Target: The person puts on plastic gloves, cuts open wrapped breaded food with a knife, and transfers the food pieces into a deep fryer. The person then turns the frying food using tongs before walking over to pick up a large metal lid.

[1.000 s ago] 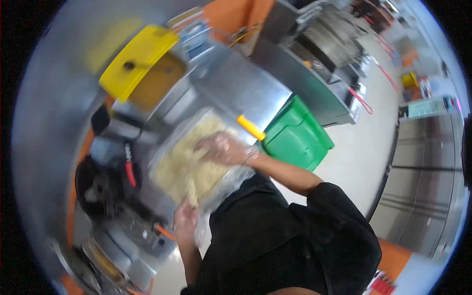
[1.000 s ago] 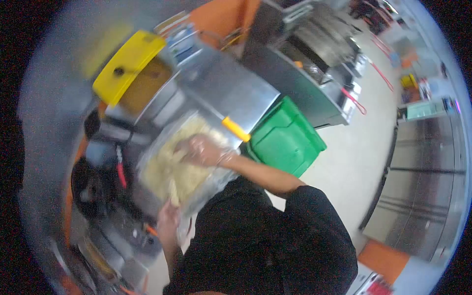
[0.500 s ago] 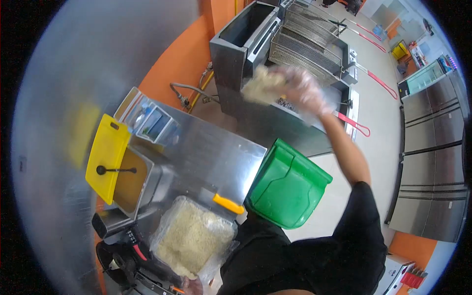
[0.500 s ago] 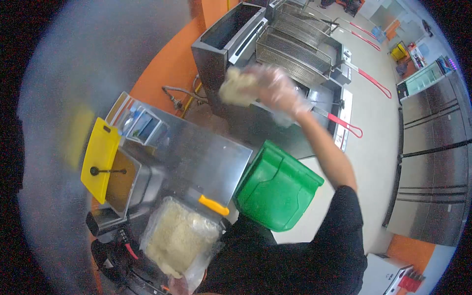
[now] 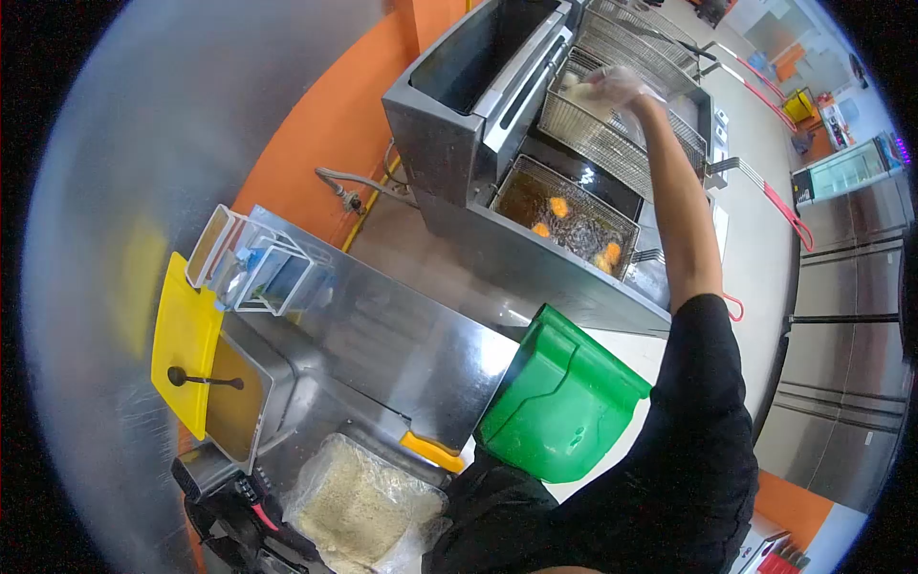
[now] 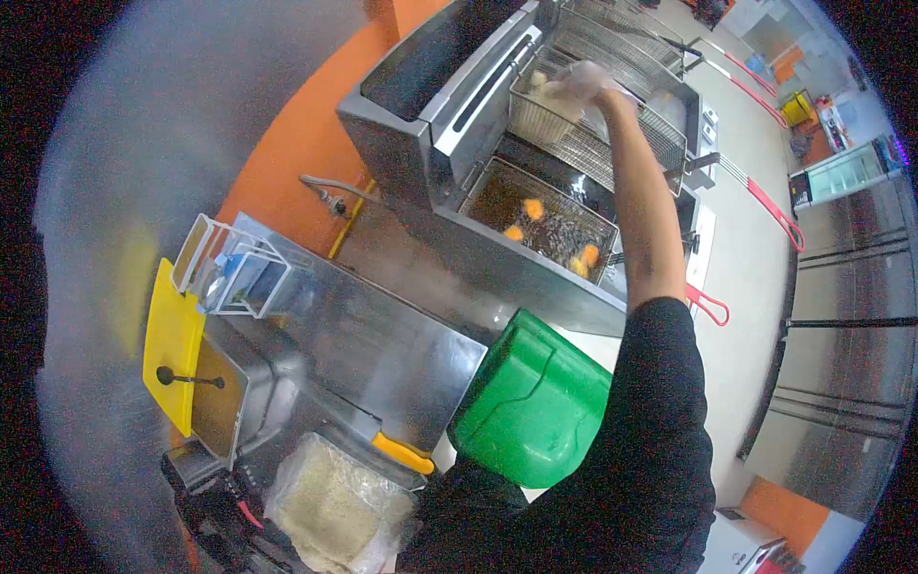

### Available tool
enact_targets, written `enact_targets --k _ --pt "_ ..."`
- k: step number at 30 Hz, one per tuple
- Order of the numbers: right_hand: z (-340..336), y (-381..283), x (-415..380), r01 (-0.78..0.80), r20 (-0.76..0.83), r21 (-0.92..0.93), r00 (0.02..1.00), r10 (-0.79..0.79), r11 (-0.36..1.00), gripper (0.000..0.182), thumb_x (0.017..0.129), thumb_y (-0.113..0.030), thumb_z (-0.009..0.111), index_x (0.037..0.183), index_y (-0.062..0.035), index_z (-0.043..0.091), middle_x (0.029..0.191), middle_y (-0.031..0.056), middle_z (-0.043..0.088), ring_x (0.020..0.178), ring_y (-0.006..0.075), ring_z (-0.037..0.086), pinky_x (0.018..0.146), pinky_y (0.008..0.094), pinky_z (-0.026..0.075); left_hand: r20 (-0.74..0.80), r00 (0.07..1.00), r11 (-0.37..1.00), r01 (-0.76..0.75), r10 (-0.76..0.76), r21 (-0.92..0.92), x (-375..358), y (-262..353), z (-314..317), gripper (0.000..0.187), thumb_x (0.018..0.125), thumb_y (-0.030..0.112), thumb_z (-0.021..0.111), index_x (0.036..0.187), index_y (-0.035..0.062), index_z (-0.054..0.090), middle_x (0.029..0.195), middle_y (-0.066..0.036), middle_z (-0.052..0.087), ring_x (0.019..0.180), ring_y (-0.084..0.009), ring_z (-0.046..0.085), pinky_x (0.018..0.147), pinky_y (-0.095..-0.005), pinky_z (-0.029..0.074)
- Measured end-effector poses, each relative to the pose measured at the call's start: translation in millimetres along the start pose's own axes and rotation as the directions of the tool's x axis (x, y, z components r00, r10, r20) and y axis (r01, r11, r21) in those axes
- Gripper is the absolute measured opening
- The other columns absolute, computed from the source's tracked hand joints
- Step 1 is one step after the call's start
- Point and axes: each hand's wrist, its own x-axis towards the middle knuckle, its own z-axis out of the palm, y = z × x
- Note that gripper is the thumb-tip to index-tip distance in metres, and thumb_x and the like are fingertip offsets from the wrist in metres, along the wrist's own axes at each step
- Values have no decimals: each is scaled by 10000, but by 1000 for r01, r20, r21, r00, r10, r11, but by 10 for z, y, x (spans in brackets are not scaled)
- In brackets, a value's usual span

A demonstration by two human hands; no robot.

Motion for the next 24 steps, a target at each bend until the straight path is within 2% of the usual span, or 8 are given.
enact_targets --k 9,12,13,14,18,19,23,24 --pt "-465 -248 -138 340 -125 -216 920 -371 915 510 891 -464 669 1243 -95 666 1179 148 696 1058 271 679 926 385 533 217 944 961 -212 248 -176 -249 -10 -564 537 927 113 666 1419 21 472 1396 -118 578 1232 -234 595 1032 -385 511" --pt "-286 -823 -901 516 -112 241 856 -505 822 570 939 -506 604 1319 -80 604 1241 157 663 1093 283 665 951 398 524 582 804 569 425 120 -704 -63 -41 -680 581 960 217 630 1473 39 424 1439 -74 519 1337 -212 469 1176 -377 349" --pt "-141 -1009 -1180 519 -68 458 830 -553 722 590 955 -520 583 1344 -76 583 1262 159 652 1104 287 661 959 402 522 351 911 966 -143 214 -216 -498 241 78 560 913 51 610 1447 64 444 1371 -86 562 1292 -210 532 1118 -381 412" --pt "44 -1168 -1481 465 -3 656 790 -613 595 611 972 -534 561 1370 -71 562 1283 162 641 1116 291 656 967 406 519 243 954 969 -125 176 -213 -468 215 74 525 907 53 619 1412 85 482 1309 -61 588 1217 -197 569 1066 -360 439" --pt "1043 -2251 -3305 71 558 697 571 -602 714 485 986 -427 644 1265 -31 609 1171 118 685 957 192 692 814 327 571 156 987 969 2 38 -248 -239 92 -298 381 843 -8 685 1168 167 590 1030 27 589 966 -148 598 878 -328 481" --pt "1256 -2607 -3709 15 652 731 280 -704 683 407 987 -265 666 1306 -28 584 1200 119 674 995 181 685 823 321 569 194 981 961 27 28 -276 -135 22 -370 405 835 -26 691 1171 170 579 996 41 570 920 -133 593 826 -299 476" --pt "1952 -3528 -5352 -467 657 644 -70 -751 606 731 922 -232 743 1519 -4 387 1296 222 615 1132 267 650 1003 384 529 196 980 967 4 48 -256 -172 215 2 424 820 -44 703 1188 130 582 947 34 565 902 -127 606 835 -296 485" --pt "2326 -3648 -5522 -126 417 890 -161 -895 437 642 905 -267 752 1408 19 474 1231 229 640 1061 283 659 940 392 535 268 959 955 -7 90 -296 -26 92 -122 445 820 -41 705 1218 114 582 964 25 579 919 -130 611 844 -296 488"
